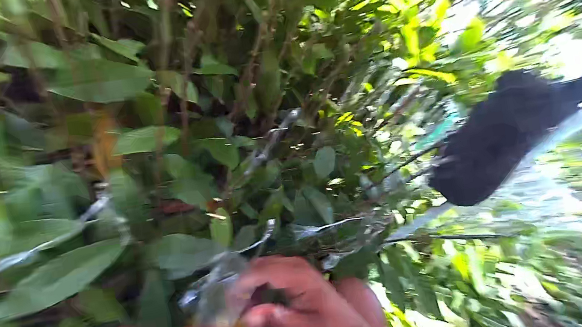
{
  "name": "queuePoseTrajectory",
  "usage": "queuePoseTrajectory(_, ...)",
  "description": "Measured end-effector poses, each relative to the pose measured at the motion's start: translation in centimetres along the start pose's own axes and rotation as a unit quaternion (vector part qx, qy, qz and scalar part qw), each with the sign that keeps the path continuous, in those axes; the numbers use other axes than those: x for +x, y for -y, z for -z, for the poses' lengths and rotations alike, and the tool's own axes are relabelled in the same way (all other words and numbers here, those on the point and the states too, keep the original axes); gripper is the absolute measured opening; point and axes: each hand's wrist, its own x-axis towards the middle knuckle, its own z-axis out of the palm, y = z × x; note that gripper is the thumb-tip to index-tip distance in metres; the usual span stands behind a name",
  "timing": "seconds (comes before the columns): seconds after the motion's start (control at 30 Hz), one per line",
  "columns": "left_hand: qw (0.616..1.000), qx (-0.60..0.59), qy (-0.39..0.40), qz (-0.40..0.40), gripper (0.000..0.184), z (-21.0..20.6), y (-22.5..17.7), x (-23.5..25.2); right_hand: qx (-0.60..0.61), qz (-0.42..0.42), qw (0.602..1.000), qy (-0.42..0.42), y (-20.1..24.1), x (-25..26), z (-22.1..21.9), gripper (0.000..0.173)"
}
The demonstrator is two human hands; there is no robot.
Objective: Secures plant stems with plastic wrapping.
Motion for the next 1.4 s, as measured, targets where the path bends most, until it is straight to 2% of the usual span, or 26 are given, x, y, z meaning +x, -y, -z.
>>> queuePoseTrajectory(0.03,0.997,0.068,0.041,0.02,0.036,0.4,0.3,0.9,0.015,-0.008,1.0,-0.023,-0.4,-0.2,-0.2,0.034)
queuePoseTrajectory(0.1,0.982,0.175,0.051,0.046,0.032,0.5,2.1,1.6,0.04,-0.026,0.996,-0.076,-1.3,-0.5,-0.9,0.028)
queuePoseTrajectory(0.27,0.972,0.181,0.055,0.139,0.028,0.2,4.1,-0.7,0.101,-0.076,0.977,-0.175,-2.9,-1.4,-2.9,0.02)
queuePoseTrajectory(0.33,0.967,0.169,0.064,0.181,0.027,-0.4,4.6,-1.6,0.102,-0.097,0.973,-0.183,-2.7,-1.5,-3.5,0.023)
queuePoseTrajectory(0.43,0.948,0.207,0.074,0.231,0.021,-2.6,5.6,-1.9,0.082,-0.136,0.972,-0.175,-2.6,-1.2,-5.1,0.039)
queuePoseTrajectory(0.5,0.94,0.221,0.095,0.243,0.017,-4.5,6.6,-2.2,0.113,-0.155,0.964,-0.181,-3.1,-1.2,-5.9,0.024)
queuePoseTrajectory(0.53,0.934,0.21,0.119,0.263,0.019,-4.9,6.8,-2.8,0.168,-0.161,0.956,-0.178,-3.4,-1.3,-5.9,0.018)
queuePoseTrajectory(0.6,0.915,0.178,0.157,0.326,0.025,-4.4,6.7,-4.7,0.294,-0.183,0.926,-0.15,-3.5,-1.9,-4.6,0.017)
queuePoseTrajectory(0.63,0.91,0.178,0.14,0.347,0.027,-3.6,6.3,-6.2,0.334,-0.194,0.913,-0.13,-3.5,-2.2,-3.4,0.018)
queuePoseTrajectory(0.67,0.909,0.195,0.088,0.359,0.026,-2.6,5.7,-7.8,0.36,-0.199,0.905,-0.111,-3.5,-2.5,-2.1,0.018)
queuePoseTrajectory(0.73,0.888,0.254,-0.114,0.367,0.026,-0.1,3.9,-10.4,0.404,-0.188,0.891,-0.083,-3.6,-2.7,-0.3,0.019)
queuePoseTrajectory(0.8,0.815,0.294,-0.348,0.358,0.025,2.4,2.4,-10.5,0.448,-0.167,0.876,-0.057,-3.7,-2.6,0.0,0.021)
queuePoseTrajectory(0.83,0.776,0.301,-0.428,0.352,0.024,3.5,2.0,-9.7,0.468,-0.161,0.868,-0.047,-3.7,-2.5,-0.3,0.022)
queuePoseTrajectory(0.87,0.751,0.301,-0.475,0.347,0.026,4.4,2.0,-8.9,0.479,-0.161,0.862,-0.039,-3.8,-2.3,-0.8,0.023)
queuePoseTrajectory(0.9,0.742,0.293,-0.496,0.343,0.031,5.1,2.3,-8.0,0.487,-0.164,0.857,-0.031,-3.9,-2.1,-1.4,0.023)
queuePoseTrajectory(0.97,0.748,0.266,-0.501,0.344,0.041,5.9,3.6,-6.3,0.491,-0.168,0.854,-0.026,-4.0,-1.7,-2.5,0.024)
queuePoseTrajectory(1.07,0.759,0.26,-0.513,0.305,0.03,5.4,6.1,-5.5,0.467,-0.183,0.863,-0.054,-4.0,-1.1,-3.2,0.026)
queuePoseTrajectory(1.17,0.782,0.272,-0.522,0.205,0.025,3.6,7.9,-6.8,0.453,-0.233,0.856,-0.086,-3.4,-0.2,-3.3,0.018)
queuePoseTrajectory(1.3,0.824,0.27,-0.484,0.118,0.018,1.4,9.4,-7.7,0.433,-0.273,0.851,-0.115,-4.0,2.0,-4.1,0.013)
queuePoseTrajectory(1.4,0.852,0.288,-0.425,0.108,0.017,0.4,10.5,-6.6,0.321,-0.302,0.89,-0.119,-5.0,4.9,-4.1,0.017)
